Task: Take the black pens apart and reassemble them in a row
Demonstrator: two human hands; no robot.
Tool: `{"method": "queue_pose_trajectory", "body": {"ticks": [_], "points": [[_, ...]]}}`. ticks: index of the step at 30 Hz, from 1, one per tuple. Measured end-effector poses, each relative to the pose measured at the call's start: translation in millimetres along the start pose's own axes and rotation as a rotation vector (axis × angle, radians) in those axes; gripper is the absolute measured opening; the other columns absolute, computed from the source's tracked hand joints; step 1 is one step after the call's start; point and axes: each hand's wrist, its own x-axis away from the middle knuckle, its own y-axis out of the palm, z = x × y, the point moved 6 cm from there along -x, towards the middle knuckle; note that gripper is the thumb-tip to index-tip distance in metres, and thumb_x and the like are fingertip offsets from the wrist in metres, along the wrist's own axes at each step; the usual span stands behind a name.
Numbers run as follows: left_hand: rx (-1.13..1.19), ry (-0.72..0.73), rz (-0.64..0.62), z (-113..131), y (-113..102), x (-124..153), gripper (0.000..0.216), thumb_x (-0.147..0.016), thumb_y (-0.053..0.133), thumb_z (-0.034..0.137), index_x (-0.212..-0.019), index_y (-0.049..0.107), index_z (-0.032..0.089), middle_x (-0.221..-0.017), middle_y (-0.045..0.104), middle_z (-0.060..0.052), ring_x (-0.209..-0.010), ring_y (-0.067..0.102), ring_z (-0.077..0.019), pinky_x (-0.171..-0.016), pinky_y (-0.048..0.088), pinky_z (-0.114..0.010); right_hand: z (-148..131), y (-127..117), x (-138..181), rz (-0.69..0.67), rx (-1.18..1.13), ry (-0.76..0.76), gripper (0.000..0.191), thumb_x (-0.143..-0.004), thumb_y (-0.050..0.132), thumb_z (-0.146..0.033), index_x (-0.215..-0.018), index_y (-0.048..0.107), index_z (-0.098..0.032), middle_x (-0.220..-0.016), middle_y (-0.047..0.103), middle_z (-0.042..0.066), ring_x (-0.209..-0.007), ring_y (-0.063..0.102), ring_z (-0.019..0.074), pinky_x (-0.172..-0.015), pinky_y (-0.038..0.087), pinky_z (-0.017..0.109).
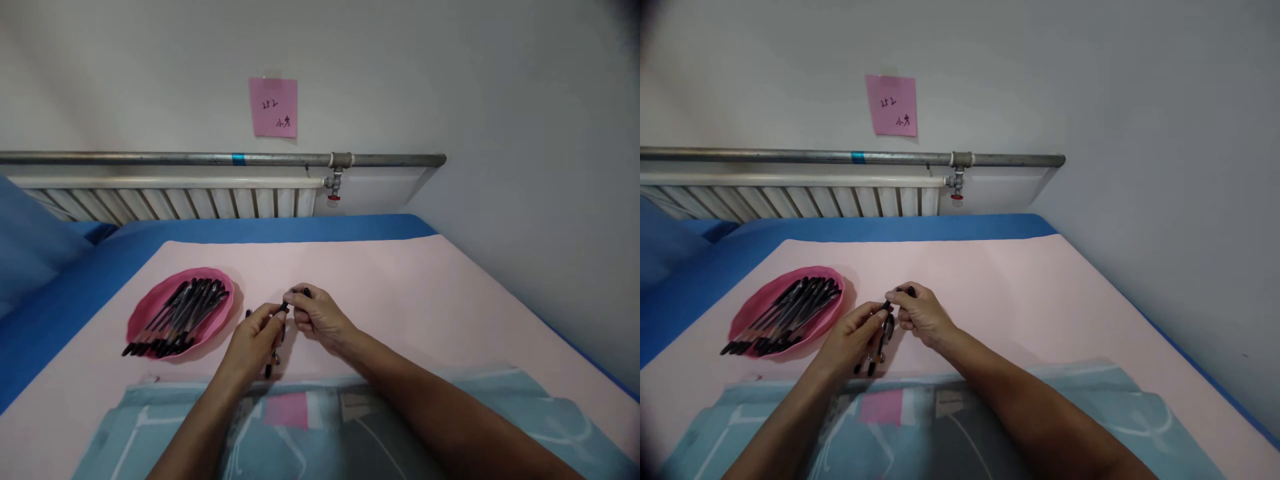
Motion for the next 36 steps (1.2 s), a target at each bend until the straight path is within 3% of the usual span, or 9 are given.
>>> {"method": "queue_pose_trajectory", "body": {"ticks": [7, 12, 16, 20, 24, 30, 33, 36], "points": [[-0.015, -0.007, 0.012, 1, -1, 0, 0.029, -0.073, 0.051, 0.046, -0.081, 0.056, 0.018, -0.048, 0.039, 0.008, -0.039, 0.032, -0.0052, -0.035, 0.028, -0.013, 1, 3, -1, -0.055, -0.030, -0.004, 0.023, -0.061, 0.068, -0.026, -0.074, 0.052, -0.016, -0.047, 0.036, -0.010, -0.035, 0.022, 0.0004, -0.035, 0.011, 0.016], [0.013, -0.036, -0.004, -1, 1, 1, 0.031, -0.074, 0.050, 0.047, -0.086, 0.056, 0.019, -0.048, 0.038, 0.008, -0.038, 0.032, -0.0055, -0.034, 0.030, -0.014, 1, -1, 0, 0.025, -0.004, -0.008, 0.025, -0.059, 0.069, -0.023, -0.066, 0.047, -0.017, -0.044, 0.034, -0.011, -0.034, 0.023, 0.0004, -0.035, 0.013, 0.016], [0.005, -0.024, -0.004, 1, 1, 0, 0.029, -0.075, 0.051, 0.045, -0.083, 0.056, 0.018, -0.048, 0.037, 0.007, -0.039, 0.031, -0.0045, -0.034, 0.025, -0.012, -1, 0, -2, 0.004, -0.022, -0.029, 0.021, -0.059, 0.069, -0.021, -0.067, 0.050, -0.015, -0.046, 0.037, -0.009, -0.035, 0.024, 0.0002, -0.035, 0.012, 0.016], [0.118, -0.167, -0.058, -1, 1, 3, 0.030, -0.073, 0.053, 0.046, -0.086, 0.054, 0.018, -0.048, 0.035, 0.009, -0.034, 0.026, -0.0026, -0.031, 0.022, -0.012, -3, 1, -3, -0.048, -0.031, -0.046, 0.019, -0.060, 0.069, -0.021, -0.069, 0.053, -0.014, -0.049, 0.038, -0.008, -0.037, 0.024, 0.0002, -0.035, 0.012, 0.016], [0.310, -0.323, -0.185, -3, 5, 9, 0.030, -0.074, 0.054, 0.046, -0.090, 0.051, 0.021, -0.049, 0.030, 0.010, -0.032, 0.015, -0.0009, -0.029, 0.010, -0.010, -5, 3, -1, -0.112, -0.029, -0.056, 0.016, -0.065, 0.066, -0.022, -0.073, 0.056, -0.013, -0.045, 0.035, -0.009, -0.037, 0.023, 0.0007, -0.036, 0.013, 0.017], [0.463, -0.407, -0.284, -2, 6, 13, 0.026, -0.076, 0.054, 0.044, -0.085, 0.048, 0.021, -0.049, 0.025, 0.010, -0.035, 0.011, -0.0016, -0.029, 0.007, -0.010, -9, 8, 1, -0.194, -0.038, -0.035, 0.018, -0.067, 0.064, -0.023, -0.079, 0.058, -0.011, -0.044, 0.034, -0.010, -0.037, 0.024, 0.0005, -0.037, 0.015, 0.017], [0.414, -0.364, -0.234, -2, 4, 12, 0.029, -0.078, 0.050, 0.046, -0.091, 0.051, 0.020, -0.051, 0.028, 0.009, -0.035, 0.013, -0.0011, -0.029, 0.008, -0.011, -9, 6, 1, -0.147, -0.028, -0.038, 0.023, -0.066, 0.066, -0.027, -0.082, 0.057, -0.013, -0.048, 0.040, -0.008, -0.037, 0.026, 0.0010, -0.036, 0.015, 0.017], [0.368, -0.329, -0.186, -1, 4, 11, 0.030, -0.079, 0.048, 0.046, -0.094, 0.053, 0.020, -0.052, 0.030, 0.009, -0.034, 0.013, -0.0007, -0.029, 0.008, -0.011, -8, 1, 0, -0.049, 0.021, -0.054, 0.024, -0.063, 0.069, -0.029, -0.074, 0.052, -0.016, -0.046, 0.036, -0.010, -0.036, 0.025, 0.0015, -0.035, 0.015, 0.016]]}}
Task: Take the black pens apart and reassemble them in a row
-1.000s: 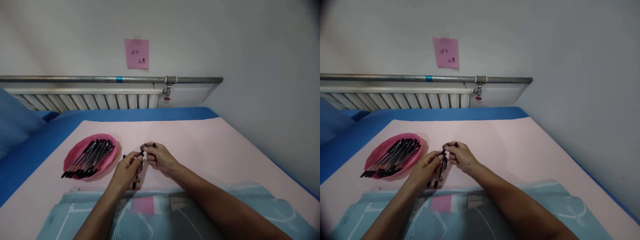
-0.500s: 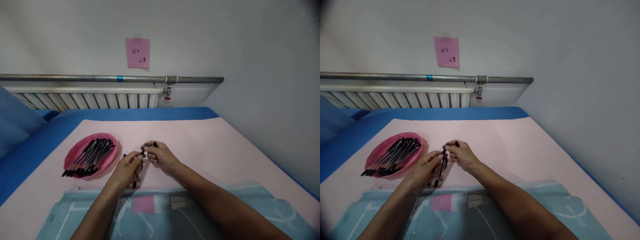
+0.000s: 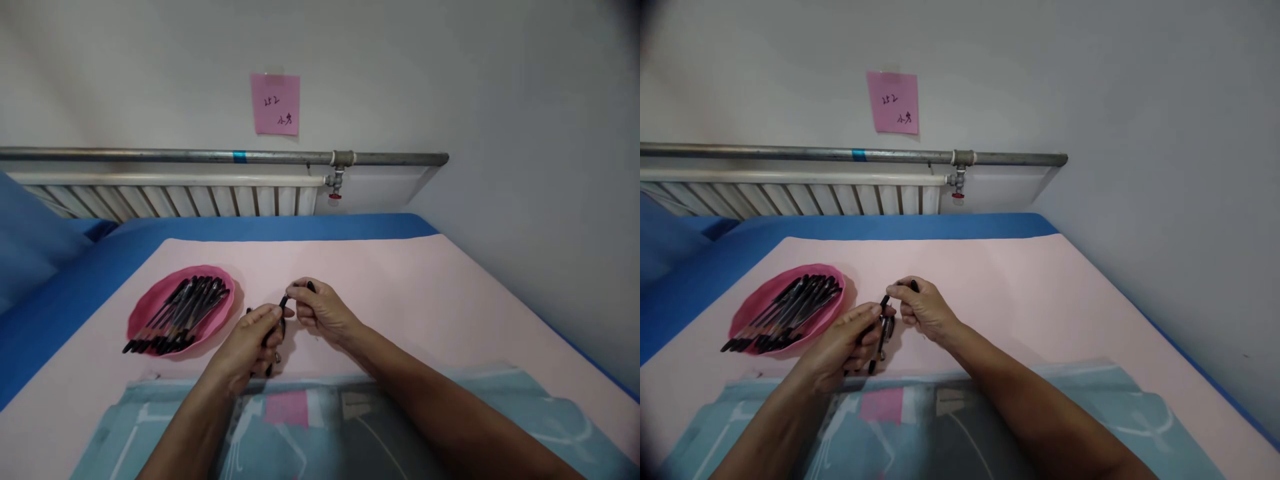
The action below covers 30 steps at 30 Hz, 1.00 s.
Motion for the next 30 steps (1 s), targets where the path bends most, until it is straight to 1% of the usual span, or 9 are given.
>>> {"method": "queue_pose_trajectory", "body": {"ticks": [3, 7, 9, 13, 15, 17, 20, 23, 30], "points": [[-0.030, 0.008, 0.023, 0, 1, -1, 0.028, -0.079, 0.049, 0.044, -0.094, 0.054, 0.021, -0.051, 0.030, 0.009, -0.033, 0.015, -0.0010, -0.029, 0.009, -0.011, 2, -2, 1, 0.041, 0.036, 0.008, 0.025, -0.060, 0.070, -0.025, -0.068, 0.048, -0.017, -0.043, 0.031, -0.012, -0.035, 0.024, 0.0012, -0.034, 0.014, 0.016], [-0.044, 0.010, 0.036, 0, 1, 0, 0.029, -0.078, 0.049, 0.045, -0.093, 0.054, 0.020, -0.051, 0.031, 0.009, -0.033, 0.016, -0.0010, -0.029, 0.010, -0.011, 2, 3, 2, -0.023, 0.007, 0.032, 0.020, -0.063, 0.067, -0.025, -0.075, 0.053, -0.015, -0.044, 0.033, -0.011, -0.035, 0.022, 0.0007, -0.035, 0.013, 0.016], [-0.052, 0.012, 0.043, 0, 1, 0, 0.030, -0.077, 0.049, 0.045, -0.093, 0.054, 0.020, -0.051, 0.032, 0.009, -0.033, 0.016, -0.0008, -0.029, 0.010, -0.011, 2, 4, 3, -0.027, 0.013, 0.045, 0.022, -0.064, 0.066, -0.026, -0.078, 0.054, -0.015, -0.044, 0.034, -0.011, -0.034, 0.023, 0.0008, -0.035, 0.013, 0.016], [-0.066, 0.007, 0.047, 0, 1, -1, 0.030, -0.077, 0.049, 0.045, -0.093, 0.054, 0.020, -0.051, 0.032, 0.009, -0.032, 0.017, -0.0009, -0.029, 0.010, -0.011, 2, 2, 3, 0.047, 0.065, 0.035, 0.022, -0.062, 0.068, -0.027, -0.068, 0.049, -0.017, -0.043, 0.034, -0.011, -0.033, 0.024, 0.0007, -0.034, 0.015, 0.015], [-0.069, 0.001, 0.045, -1, 1, -2, 0.030, -0.077, 0.049, 0.045, -0.093, 0.054, 0.020, -0.051, 0.032, 0.009, -0.032, 0.017, -0.0010, -0.029, 0.010, -0.012, 1, 0, 2, 0.044, 0.049, 0.019, 0.021, -0.061, 0.068, -0.025, -0.066, 0.049, -0.016, -0.042, 0.033, -0.011, -0.033, 0.024, 0.0005, -0.034, 0.014, 0.015], [-0.071, -0.002, 0.035, -2, 1, -2, 0.030, -0.077, 0.049, 0.045, -0.093, 0.054, 0.020, -0.051, 0.032, 0.009, -0.032, 0.017, -0.0010, -0.029, 0.009, -0.012, -1, -2, -1, 0.023, 0.009, 0.001, 0.019, -0.061, 0.067, -0.023, -0.070, 0.052, -0.015, -0.045, 0.036, -0.010, -0.034, 0.023, 0.0003, -0.034, 0.013, 0.016], [-0.066, -0.008, 0.032, -3, 1, -2, 0.029, -0.077, 0.049, 0.044, -0.093, 0.054, 0.020, -0.051, 0.032, 0.009, -0.032, 0.016, -0.0011, -0.029, 0.010, -0.012, -6, -9, -5, 0.028, -0.064, -0.040, 0.018, -0.062, 0.065, -0.022, -0.075, 0.054, -0.014, -0.058, 0.049, -0.005, -0.035, 0.023, -0.0008, -0.033, 0.011, 0.016], [-0.074, -0.018, 0.039, -4, 2, -2, 0.031, -0.076, 0.050, 0.045, -0.092, 0.054, 0.020, -0.050, 0.031, 0.009, -0.032, 0.017, -0.0012, -0.029, 0.011, -0.013, -9, -16, -8, 0.087, -0.111, -0.091, 0.019, -0.063, 0.065, -0.023, -0.074, 0.052, -0.015, -0.068, 0.055, -0.003, -0.035, 0.024, -0.0015, -0.032, 0.011, 0.016], [-0.132, -0.031, 0.055, -1, 4, 0, 0.029, -0.073, 0.052, 0.045, -0.086, 0.052, 0.019, -0.047, 0.032, 0.009, -0.032, 0.016, -0.0012, -0.029, 0.009, -0.013, -23, -35, -11, 0.264, -0.082, -0.281, 0.020, -0.063, 0.065, -0.024, -0.073, 0.050, -0.017, -0.066, 0.055, -0.003, -0.035, 0.026, -0.0007, -0.031, 0.014, 0.015]]}}
